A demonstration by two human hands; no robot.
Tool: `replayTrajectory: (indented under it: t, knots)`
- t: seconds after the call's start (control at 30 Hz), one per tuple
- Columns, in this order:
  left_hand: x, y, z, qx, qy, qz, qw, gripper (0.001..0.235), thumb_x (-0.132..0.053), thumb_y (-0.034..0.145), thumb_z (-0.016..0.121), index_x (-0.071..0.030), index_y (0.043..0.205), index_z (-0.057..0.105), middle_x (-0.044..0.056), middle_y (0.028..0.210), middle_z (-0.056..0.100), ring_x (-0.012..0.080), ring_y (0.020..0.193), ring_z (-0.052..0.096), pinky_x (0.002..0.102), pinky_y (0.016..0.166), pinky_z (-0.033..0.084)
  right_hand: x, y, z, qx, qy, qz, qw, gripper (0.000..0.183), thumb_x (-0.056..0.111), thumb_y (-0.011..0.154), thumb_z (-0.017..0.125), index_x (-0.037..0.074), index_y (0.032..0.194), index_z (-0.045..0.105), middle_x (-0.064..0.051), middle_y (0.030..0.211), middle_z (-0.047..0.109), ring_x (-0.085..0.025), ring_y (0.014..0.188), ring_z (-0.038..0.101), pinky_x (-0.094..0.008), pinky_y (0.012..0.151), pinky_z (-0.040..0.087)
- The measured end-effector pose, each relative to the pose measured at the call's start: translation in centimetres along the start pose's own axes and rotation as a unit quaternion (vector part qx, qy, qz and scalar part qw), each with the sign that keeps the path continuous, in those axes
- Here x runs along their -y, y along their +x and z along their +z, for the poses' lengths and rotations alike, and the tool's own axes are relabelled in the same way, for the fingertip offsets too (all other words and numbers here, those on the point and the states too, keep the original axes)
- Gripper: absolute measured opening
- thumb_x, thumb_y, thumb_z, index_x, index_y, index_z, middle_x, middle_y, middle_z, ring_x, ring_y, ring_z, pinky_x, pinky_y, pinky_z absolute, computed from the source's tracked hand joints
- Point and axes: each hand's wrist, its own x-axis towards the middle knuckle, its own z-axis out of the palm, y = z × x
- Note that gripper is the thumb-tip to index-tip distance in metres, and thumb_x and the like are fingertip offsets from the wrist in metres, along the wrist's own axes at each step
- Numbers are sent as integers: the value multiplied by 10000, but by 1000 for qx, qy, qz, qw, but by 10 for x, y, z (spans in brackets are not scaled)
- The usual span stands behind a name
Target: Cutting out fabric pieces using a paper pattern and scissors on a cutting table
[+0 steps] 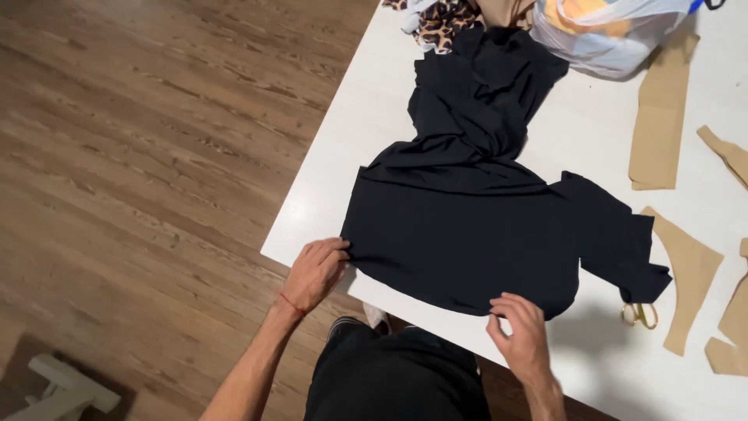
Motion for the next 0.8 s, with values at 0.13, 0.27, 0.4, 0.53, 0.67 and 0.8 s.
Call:
replayTrajectory:
  t: [0.13,0.27,0.4,0.53,0.67,0.8]
  knots:
    - [8,-9,6,-5,-107,-82,991,191,-50,946,684,-130,1119,693,80,1199,765,281,1144,714,433,1072,527,18,14,-20,-10,48,40,998,76,68,831,742,129,862,708,37,1026,850,-184,1102,766,-392,1094,476]
    - [10,23,3,27,-194,-190,962,231,-169,1011,646,-136,1200,774,31,1192,816,201,1072,768,348,969,573,5,46,-35,-1,80,136,988,90,64,922,710,105,960,780,1,1016,824,-187,1036,757,-361,1018,530]
    - [28,74,13,26,-299,-339,891,223,-116,1001,707,-196,1179,816,52,1010,841,212,895,799,384,894,618,-54,107,-17,56,87,245,964,87,297,987,741,273,1071,741,28,817,801,-195,867,774,-376,882,571]
    - [42,84,43,23,-242,-373,895,253,-147,995,732,-195,1230,816,117,972,836,289,890,810,399,822,640,-11,156,-59,114,59,242,962,154,344,1056,701,230,1146,753,-22,983,855,-274,1109,790,-467,977,606]
    - [30,87,40,18,-203,-407,890,350,-235,934,824,-229,1284,804,133,1012,834,331,959,804,426,855,647,-24,155,-54,158,35,227,960,429,328,912,841,234,1312,717,-115,1137,836,-368,1214,749,-549,1038,583]
    - [38,74,61,-15,-175,-456,872,319,-234,917,851,-262,1233,823,82,1007,840,279,944,801,398,844,640,-42,155,-38,115,74,197,971,371,216,906,861,212,1255,735,-95,1082,838,-373,1145,766,-516,970,608]
